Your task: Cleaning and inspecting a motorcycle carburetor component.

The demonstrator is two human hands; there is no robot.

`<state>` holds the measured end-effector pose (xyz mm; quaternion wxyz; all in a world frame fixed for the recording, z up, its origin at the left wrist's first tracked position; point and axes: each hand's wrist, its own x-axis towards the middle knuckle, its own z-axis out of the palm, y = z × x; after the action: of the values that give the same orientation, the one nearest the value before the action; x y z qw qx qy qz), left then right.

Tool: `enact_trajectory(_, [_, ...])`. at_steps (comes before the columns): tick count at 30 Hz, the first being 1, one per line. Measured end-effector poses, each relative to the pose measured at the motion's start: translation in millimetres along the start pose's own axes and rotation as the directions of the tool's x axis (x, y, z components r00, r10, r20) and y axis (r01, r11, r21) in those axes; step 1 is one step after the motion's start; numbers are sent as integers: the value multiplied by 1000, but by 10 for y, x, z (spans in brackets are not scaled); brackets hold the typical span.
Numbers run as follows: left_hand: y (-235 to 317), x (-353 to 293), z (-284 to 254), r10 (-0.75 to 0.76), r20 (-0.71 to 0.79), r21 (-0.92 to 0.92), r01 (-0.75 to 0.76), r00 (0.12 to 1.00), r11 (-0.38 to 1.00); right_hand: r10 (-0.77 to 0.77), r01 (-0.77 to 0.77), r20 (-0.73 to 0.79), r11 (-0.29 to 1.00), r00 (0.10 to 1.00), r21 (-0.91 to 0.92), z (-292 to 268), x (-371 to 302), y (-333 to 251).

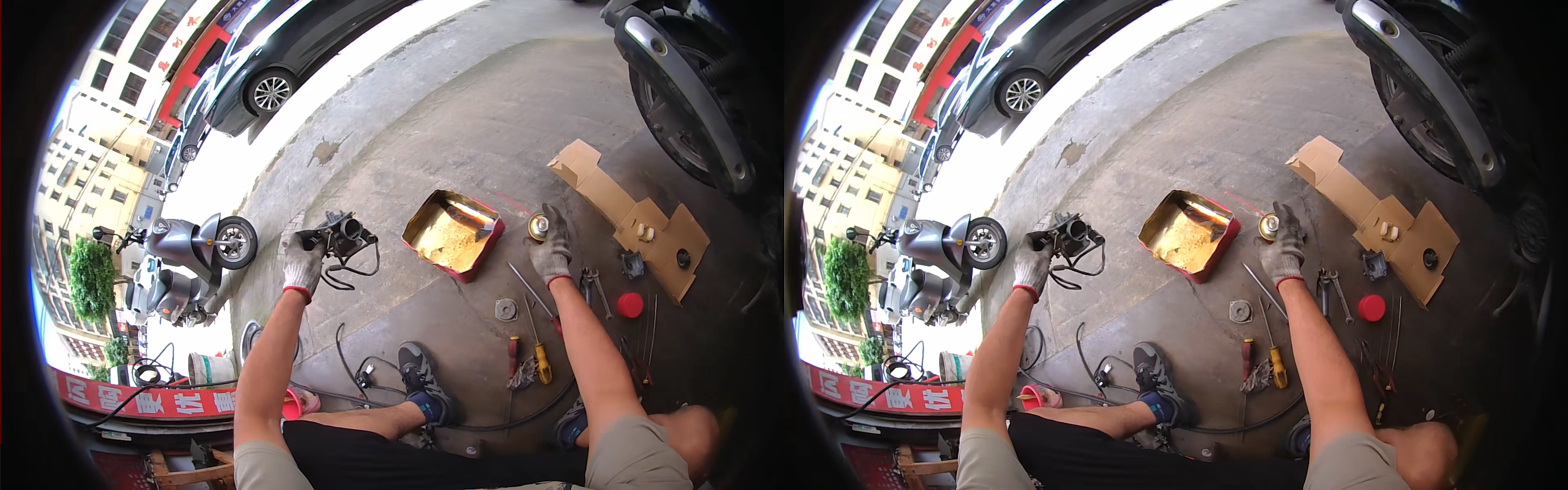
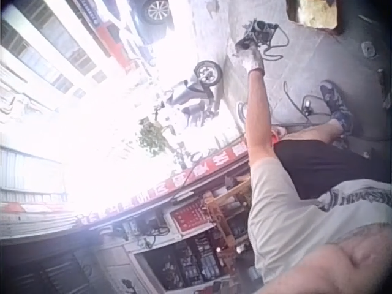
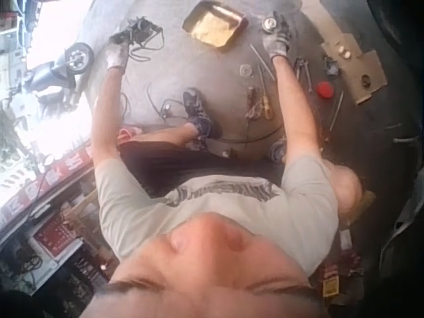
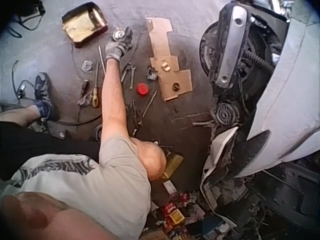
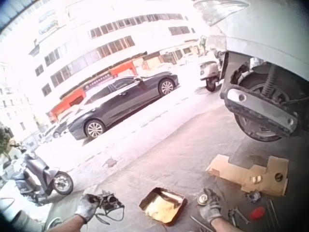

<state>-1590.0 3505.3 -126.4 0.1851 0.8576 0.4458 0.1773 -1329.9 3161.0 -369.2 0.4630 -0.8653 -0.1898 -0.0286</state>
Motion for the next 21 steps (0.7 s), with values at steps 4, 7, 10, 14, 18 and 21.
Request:
enact_trajectory(4, [-114,175,365,-3,50,-57,6,999,998,-62,68,-47,988,997,142,139,119,48])
enact_trajectory(7, [-208,241,562,-27,106,-124,40,994,991,1,-8,48,988,999,157,64,177,-23])
enact_trajectory(10, [-5,211,748,-54,184,-87,71,981,994,55,-68,74,981,996,181,-148,247,-121])
enact_trajectory(14, [-33,326,771,-5,150,-65,15,989,998,101,-41,-40,690,994,723,-647,469,-794])
enact_trajectory(18, [11,369,854,-36,173,-99,53,984,994,-420,436,133,890,898,-133,-886,446,-1298])
enact_trajectory(21, [-13,367,937,-24,197,-149,54,980,987,152,-67,-16,527,988,847,-1050,452,-1178])
